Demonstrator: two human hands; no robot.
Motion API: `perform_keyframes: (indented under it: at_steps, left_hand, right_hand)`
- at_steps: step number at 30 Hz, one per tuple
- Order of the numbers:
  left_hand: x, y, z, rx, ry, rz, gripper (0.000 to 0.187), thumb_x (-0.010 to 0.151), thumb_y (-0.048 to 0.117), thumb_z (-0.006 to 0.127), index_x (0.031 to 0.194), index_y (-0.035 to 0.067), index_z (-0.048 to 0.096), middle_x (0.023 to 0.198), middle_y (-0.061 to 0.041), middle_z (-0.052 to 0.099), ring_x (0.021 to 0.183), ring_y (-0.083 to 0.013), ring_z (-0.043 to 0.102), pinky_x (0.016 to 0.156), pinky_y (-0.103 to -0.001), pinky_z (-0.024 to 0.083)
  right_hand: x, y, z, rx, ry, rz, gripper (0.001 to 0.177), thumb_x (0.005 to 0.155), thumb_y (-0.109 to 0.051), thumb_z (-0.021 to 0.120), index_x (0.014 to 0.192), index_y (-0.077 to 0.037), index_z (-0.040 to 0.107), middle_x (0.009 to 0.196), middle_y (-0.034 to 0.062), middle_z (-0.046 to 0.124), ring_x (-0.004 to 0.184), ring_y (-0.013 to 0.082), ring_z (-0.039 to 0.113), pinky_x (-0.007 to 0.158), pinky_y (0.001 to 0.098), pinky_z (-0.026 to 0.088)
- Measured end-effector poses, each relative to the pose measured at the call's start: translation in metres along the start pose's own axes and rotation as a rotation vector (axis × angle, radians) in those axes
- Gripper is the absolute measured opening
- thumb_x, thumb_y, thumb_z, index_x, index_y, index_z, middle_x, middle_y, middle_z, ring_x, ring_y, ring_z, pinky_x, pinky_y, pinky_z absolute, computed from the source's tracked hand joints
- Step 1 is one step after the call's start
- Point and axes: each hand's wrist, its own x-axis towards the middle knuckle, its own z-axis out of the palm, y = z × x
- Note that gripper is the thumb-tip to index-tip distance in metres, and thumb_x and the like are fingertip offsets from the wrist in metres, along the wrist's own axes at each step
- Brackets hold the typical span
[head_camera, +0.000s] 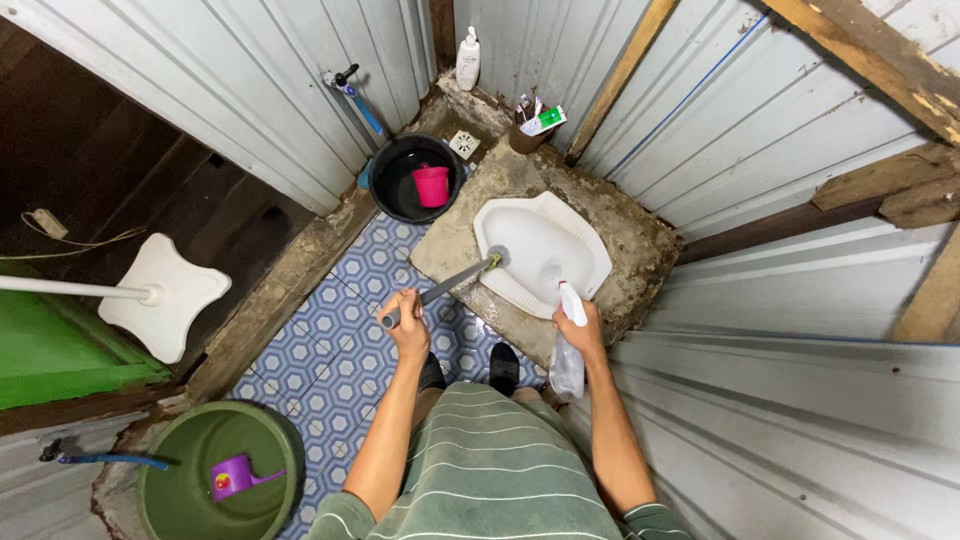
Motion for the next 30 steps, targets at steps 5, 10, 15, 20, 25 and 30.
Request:
perform_keyframes:
  at_steps: [5,10,15,20,25,30]
  left_hand:
    - [-0.012,0.001,-0.008,0.016,-0.01,0.01,0.04,0.098,0.005,0.056,0.06,0.004,0.041,0.061,-0.002,0.045,0.059,-0.0106,0.041,0.059,-0.029,0.034]
    - [-0.016,-0.005,-0.008,0.119,-0.021,-0.028,0.039,0.097,0.008,0.059,0.062,0.003,0.045,0.061,-0.002,0.049,0.058,-0.0106,0.043,0.057,-0.029,0.034]
    - [-0.02,-0.005,0.004,0.195,-0.038,-0.006,0.038,0.099,0.01,0.059,0.064,0.002,0.046,0.062,-0.002,0.049,0.06,-0.0101,0.044,0.059,-0.029,0.035]
    - [-0.015,-0.005,0.01,0.179,-0.004,-0.008,0.038,0.099,0.01,0.059,0.064,0.002,0.046,0.062,-0.002,0.049,0.06,-0.0101,0.044,0.059,-0.029,0.035]
    - [-0.018,-0.004,0.012,0.197,-0.005,0.005,0.039,0.099,0.01,0.059,0.063,0.002,0.045,0.061,-0.003,0.049,0.059,-0.0103,0.043,0.058,-0.029,0.035]
    - [-0.018,-0.004,0.014,0.182,0.009,0.01,0.038,0.098,0.01,0.059,0.064,0.002,0.045,0.061,-0.002,0.049,0.058,-0.0098,0.044,0.057,-0.029,0.035]
  right_hand:
    - [0.002,-0.005,0.0,0.001,-0.004,0.008,0.014,0.07,-0.005,0.073,0.081,0.001,0.068,0.064,0.0093,0.068,0.059,0.0174,0.07,0.058,0.0328,0.056]
    - [0.003,-0.006,0.0,0.122,-0.055,0.019,0.021,0.072,-0.003,0.072,0.092,0.002,0.069,0.073,0.0068,0.07,0.063,0.0146,0.069,0.06,0.0312,0.057]
    - [0.005,-0.015,-0.001,0.124,0.001,-0.087,0.04,0.066,-0.001,0.073,0.106,-0.001,0.07,0.086,0.0046,0.072,0.068,0.0136,0.064,0.063,0.0309,0.054]
    - [0.01,0.008,0.003,-0.006,0.021,-0.055,0.031,0.066,-0.006,0.075,0.097,-0.001,0.071,0.077,0.0072,0.072,0.065,0.0146,0.067,0.063,0.0322,0.055]
    - [0.017,0.027,0.003,-0.16,-0.003,-0.087,0.02,0.068,-0.009,0.078,0.084,-0.001,0.07,0.071,0.0105,0.071,0.064,0.0179,0.068,0.065,0.0335,0.055]
    - [0.018,0.021,-0.003,0.021,-0.01,-0.124,0.031,0.062,-0.008,0.074,0.092,-0.004,0.07,0.078,0.0056,0.072,0.065,0.0185,0.068,0.063,0.033,0.055]
